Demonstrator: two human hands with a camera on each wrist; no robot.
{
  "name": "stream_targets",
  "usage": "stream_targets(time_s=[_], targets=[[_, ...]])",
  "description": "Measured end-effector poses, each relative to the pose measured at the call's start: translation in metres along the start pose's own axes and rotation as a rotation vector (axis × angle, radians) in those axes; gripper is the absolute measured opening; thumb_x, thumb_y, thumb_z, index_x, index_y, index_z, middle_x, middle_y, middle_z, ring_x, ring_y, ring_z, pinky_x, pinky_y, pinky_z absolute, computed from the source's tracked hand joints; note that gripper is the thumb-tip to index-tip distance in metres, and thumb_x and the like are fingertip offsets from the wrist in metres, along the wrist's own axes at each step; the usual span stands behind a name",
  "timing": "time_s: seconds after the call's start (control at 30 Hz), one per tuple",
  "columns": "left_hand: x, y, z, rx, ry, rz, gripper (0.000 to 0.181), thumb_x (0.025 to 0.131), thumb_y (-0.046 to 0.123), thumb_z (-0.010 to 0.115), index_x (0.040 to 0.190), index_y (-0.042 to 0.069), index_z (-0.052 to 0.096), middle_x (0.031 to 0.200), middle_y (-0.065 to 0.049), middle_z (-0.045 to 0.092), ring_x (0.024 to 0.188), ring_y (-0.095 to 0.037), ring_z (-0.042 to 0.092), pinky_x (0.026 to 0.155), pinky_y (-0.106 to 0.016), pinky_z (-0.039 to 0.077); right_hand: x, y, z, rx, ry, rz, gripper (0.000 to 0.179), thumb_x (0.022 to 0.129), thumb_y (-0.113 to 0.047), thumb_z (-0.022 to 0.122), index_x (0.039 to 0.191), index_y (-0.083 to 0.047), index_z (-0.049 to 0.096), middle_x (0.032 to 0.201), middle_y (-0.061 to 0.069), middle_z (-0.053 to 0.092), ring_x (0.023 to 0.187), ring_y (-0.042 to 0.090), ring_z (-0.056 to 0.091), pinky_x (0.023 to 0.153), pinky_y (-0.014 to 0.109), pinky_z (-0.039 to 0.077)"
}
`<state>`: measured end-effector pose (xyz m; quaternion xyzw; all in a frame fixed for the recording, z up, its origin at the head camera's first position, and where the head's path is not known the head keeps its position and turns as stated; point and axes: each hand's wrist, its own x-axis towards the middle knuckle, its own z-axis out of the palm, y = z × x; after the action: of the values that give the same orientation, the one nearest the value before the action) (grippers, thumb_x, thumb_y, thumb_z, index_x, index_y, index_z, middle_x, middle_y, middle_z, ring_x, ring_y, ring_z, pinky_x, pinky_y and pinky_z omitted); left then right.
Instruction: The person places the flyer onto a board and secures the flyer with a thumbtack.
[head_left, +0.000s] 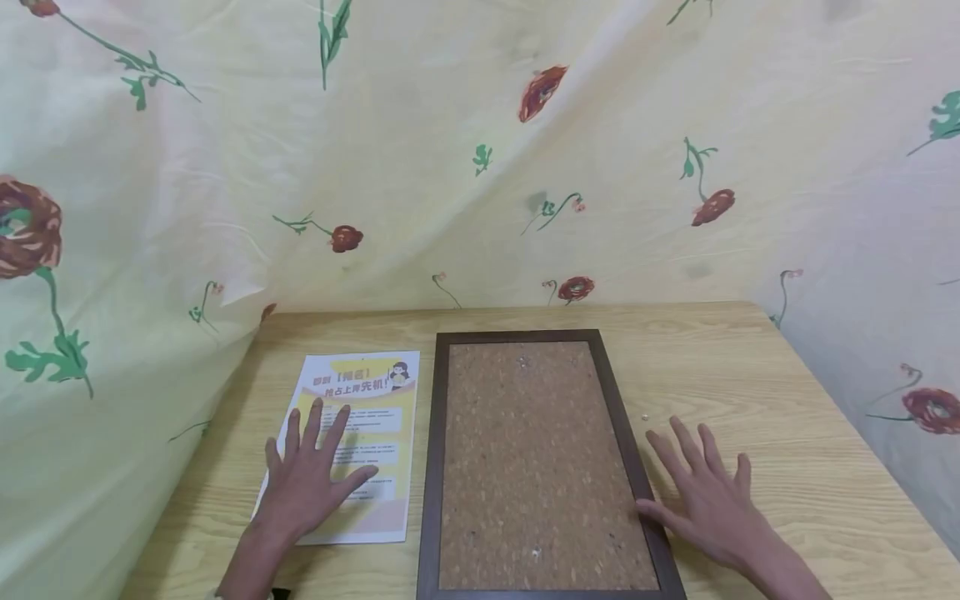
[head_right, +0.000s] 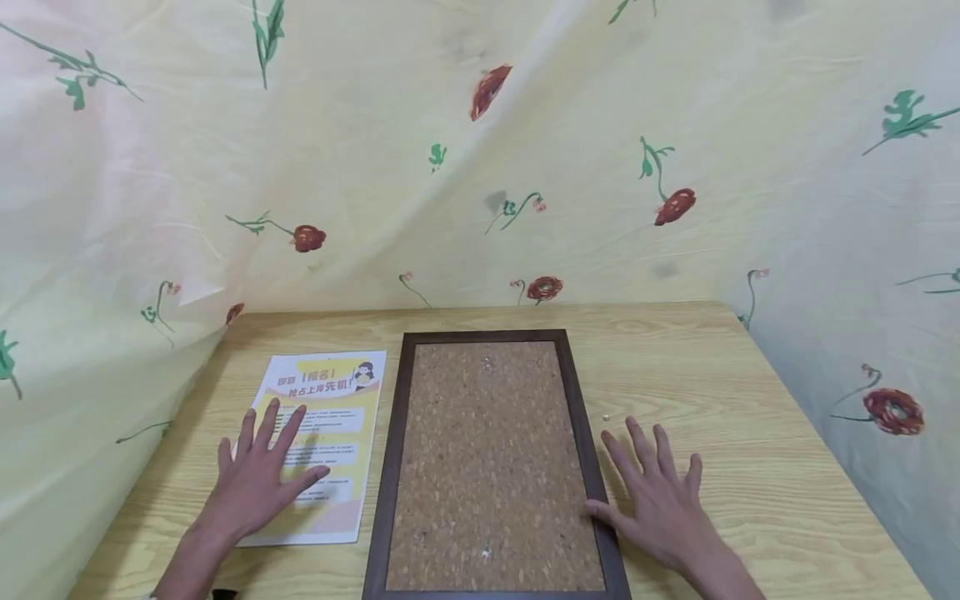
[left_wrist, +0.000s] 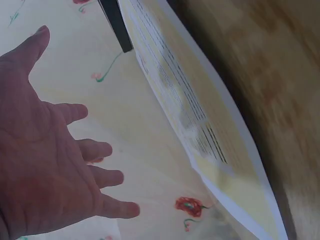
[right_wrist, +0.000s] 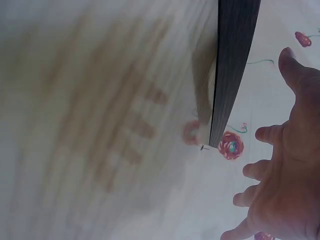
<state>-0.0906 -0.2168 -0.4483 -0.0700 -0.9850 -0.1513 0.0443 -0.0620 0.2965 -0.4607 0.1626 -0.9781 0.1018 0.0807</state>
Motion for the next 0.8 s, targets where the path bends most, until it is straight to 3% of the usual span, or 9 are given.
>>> stream_targets(time_s=[0.3, 0.47, 0.63, 0.8], targets=[[0.000, -0.014, -0.005, -0.034, -0.059, -0.107, 0.096, 0.089, 0.067, 0.057, 0.156, 0.006, 0.026, 0.156, -0.034, 0.011, 0.137, -0.062, 0.011, 0.093, -0.086, 0.013, -0.012, -0.010, 0.006, -0.048, -0.017, -0.020, 0.093, 0.081, -0.064, 0.068, 0.155, -0.019, 0.032, 0.162, 0.016, 0.018, 0.140, 0.052, 0.020, 0.086, 0.085, 0.021], [-0.001, -0.021, -0.007, -0.043, -0.134, -0.202, 0.103, 0.088, 0.071, 0.054, 0.155, 0.001, 0.021, 0.154, -0.038, 0.007, 0.133, -0.067, 0.010, 0.091, -0.087, 0.014, -0.019, -0.014, 0.010, -0.052, -0.024, -0.039, 0.092, 0.080, -0.064, 0.068, 0.153, -0.020, 0.035, 0.160, 0.016, 0.022, 0.135, 0.053, 0.028, 0.085, 0.085, 0.024], [-0.001, -0.032, -0.009, -0.072, -0.233, -0.306, 0.112, 0.086, 0.077, 0.049, 0.155, -0.004, 0.012, 0.152, -0.041, -0.001, 0.131, -0.071, 0.004, 0.088, -0.088, 0.014, -0.026, -0.022, 0.011, 0.023, -0.102, 0.017, 0.089, 0.081, -0.063, 0.068, 0.152, -0.019, 0.037, 0.155, 0.020, 0.029, 0.136, 0.053, 0.025, 0.087, 0.085, 0.019], [-0.002, -0.041, -0.010, -0.118, -0.289, -0.378, 0.118, 0.085, 0.078, 0.048, 0.153, -0.008, 0.005, 0.150, -0.043, -0.005, 0.129, -0.072, 0.002, 0.083, -0.090, 0.014, -0.032, -0.028, 0.012, 0.046, -0.152, 0.061, 0.087, 0.082, -0.066, 0.066, 0.149, -0.017, 0.043, 0.154, 0.020, 0.031, 0.136, 0.053, 0.026, 0.088, 0.084, 0.018]])
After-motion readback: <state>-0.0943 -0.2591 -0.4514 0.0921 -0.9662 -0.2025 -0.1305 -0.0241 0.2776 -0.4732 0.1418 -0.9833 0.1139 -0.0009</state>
